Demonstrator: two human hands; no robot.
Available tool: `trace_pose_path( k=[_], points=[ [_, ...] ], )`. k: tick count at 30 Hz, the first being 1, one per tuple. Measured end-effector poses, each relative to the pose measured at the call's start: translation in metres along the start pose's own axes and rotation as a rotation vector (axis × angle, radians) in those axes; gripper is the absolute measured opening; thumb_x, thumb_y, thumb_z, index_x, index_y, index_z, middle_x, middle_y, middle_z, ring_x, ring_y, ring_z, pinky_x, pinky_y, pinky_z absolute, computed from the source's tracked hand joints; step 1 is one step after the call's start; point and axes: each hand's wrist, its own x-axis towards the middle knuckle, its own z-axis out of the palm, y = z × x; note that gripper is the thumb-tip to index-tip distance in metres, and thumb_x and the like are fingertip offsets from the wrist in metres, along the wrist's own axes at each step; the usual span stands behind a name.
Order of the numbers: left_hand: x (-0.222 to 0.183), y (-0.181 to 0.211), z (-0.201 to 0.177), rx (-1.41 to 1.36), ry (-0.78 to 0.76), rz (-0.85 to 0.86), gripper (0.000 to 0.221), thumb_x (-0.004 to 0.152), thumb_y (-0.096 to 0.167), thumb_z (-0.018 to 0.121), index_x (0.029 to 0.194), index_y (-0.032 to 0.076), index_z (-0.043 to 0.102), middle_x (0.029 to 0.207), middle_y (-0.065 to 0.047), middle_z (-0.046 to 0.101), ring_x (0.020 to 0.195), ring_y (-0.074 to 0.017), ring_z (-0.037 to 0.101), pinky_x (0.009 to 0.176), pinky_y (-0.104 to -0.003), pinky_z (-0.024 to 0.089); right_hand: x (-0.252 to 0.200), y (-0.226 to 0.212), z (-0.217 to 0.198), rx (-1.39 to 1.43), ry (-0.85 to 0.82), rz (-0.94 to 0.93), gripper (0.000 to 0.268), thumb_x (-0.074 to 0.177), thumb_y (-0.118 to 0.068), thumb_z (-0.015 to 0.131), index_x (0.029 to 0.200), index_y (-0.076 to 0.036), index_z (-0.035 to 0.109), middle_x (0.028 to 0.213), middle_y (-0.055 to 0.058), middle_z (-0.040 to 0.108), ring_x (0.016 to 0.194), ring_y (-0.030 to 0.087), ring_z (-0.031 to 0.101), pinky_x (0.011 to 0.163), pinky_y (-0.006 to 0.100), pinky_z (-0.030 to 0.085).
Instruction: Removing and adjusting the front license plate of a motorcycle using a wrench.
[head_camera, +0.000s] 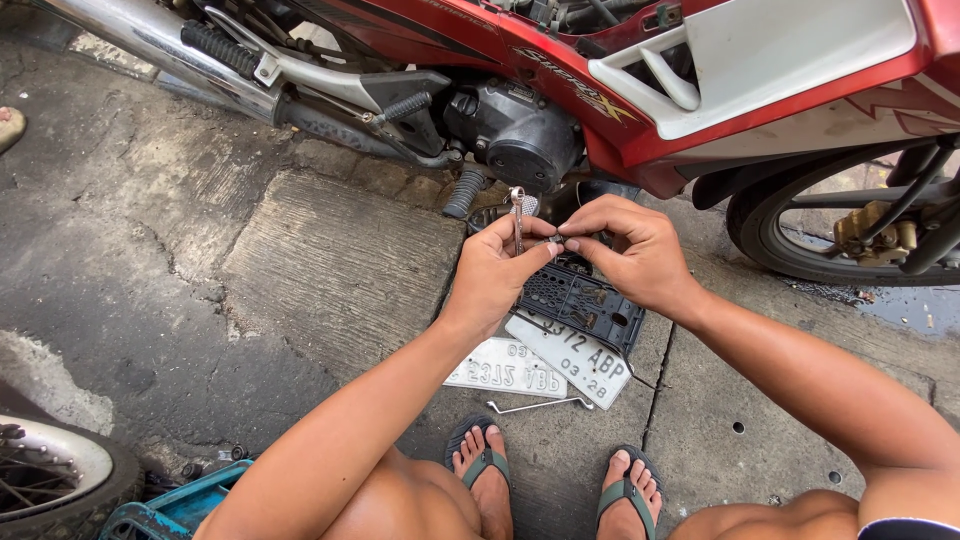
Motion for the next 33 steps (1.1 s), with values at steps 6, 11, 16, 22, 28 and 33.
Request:
trace_pose_path(
  k=[6, 11, 16, 22, 28, 33],
  points=[
    [0.000, -0.001, 0.000, 0.001, 0.006, -0.015, 0.023, 0.086, 0.002, 0.078, 0.108, 0.000, 0.073, 0.098, -0.006, 0.067, 0.088, -0.0058, 0.068, 0.081, -0.023, 0.055, -0.001, 0.001, 0.000, 0.006, -0.002, 0.003, 0.014, 0.087, 0.008, 0.077, 0.097, -0.002, 0.078, 0.093, 0.013, 0.074, 0.086, 0.018, 0.069, 0.079, 0.033, 0.056],
    [0.000, -0.004, -0.001, 0.011, 0.015, -0.012, 0.023, 0.085, 0.001, 0.078, 0.108, -0.001, 0.073, 0.097, -0.006, 0.067, 0.088, -0.0059, 0.069, 0.080, -0.022, 0.055, -0.001, 0.002, 0.001, 0.001, 0.002, 0.001, 0.014, 0.087, 0.008, 0.077, 0.097, -0.001, 0.078, 0.093, 0.013, 0.074, 0.086, 0.018, 0.069, 0.079, 0.033, 0.055],
    [0.002, -0.008, -0.001, 0.022, 0.019, -0.004, 0.024, 0.084, 0.001, 0.078, 0.108, -0.002, 0.073, 0.096, -0.007, 0.068, 0.087, -0.0066, 0.069, 0.080, -0.023, 0.056, 0.000, 0.002, 0.001, -0.002, 0.001, 0.003, 0.014, 0.087, 0.009, 0.077, 0.097, 0.000, 0.077, 0.093, 0.014, 0.073, 0.086, 0.019, 0.069, 0.079, 0.034, 0.056],
    [0.002, -0.007, 0.000, 0.019, 0.024, -0.019, 0.026, 0.084, 0.002, 0.080, 0.109, -0.002, 0.073, 0.094, -0.008, 0.069, 0.086, -0.0070, 0.069, 0.080, -0.023, 0.055, 0.001, 0.004, 0.000, -0.015, 0.009, -0.014, 0.014, 0.086, 0.009, 0.077, 0.097, -0.001, 0.077, 0.092, 0.014, 0.074, 0.085, 0.019, 0.069, 0.078, 0.034, 0.055],
    [0.000, 0.000, 0.005, 0.016, 0.043, -0.034, 0.026, 0.085, 0.004, 0.080, 0.109, -0.002, 0.073, 0.096, -0.008, 0.070, 0.088, -0.0079, 0.070, 0.081, -0.024, 0.055, 0.001, 0.004, -0.002, -0.024, 0.004, -0.011, 0.014, 0.087, 0.008, 0.077, 0.097, -0.001, 0.077, 0.093, 0.013, 0.074, 0.085, 0.019, 0.068, 0.078, 0.034, 0.054],
    [0.001, -0.004, 0.003, 0.028, 0.036, -0.029, 0.025, 0.087, 0.006, 0.080, 0.110, -0.001, 0.073, 0.095, -0.007, 0.070, 0.087, -0.0065, 0.070, 0.079, -0.022, 0.055, 0.000, 0.003, -0.002, -0.016, 0.006, 0.009, 0.013, 0.087, 0.008, 0.077, 0.097, 0.000, 0.076, 0.093, 0.014, 0.073, 0.084, 0.019, 0.068, 0.076, 0.034, 0.055]
  ],
)
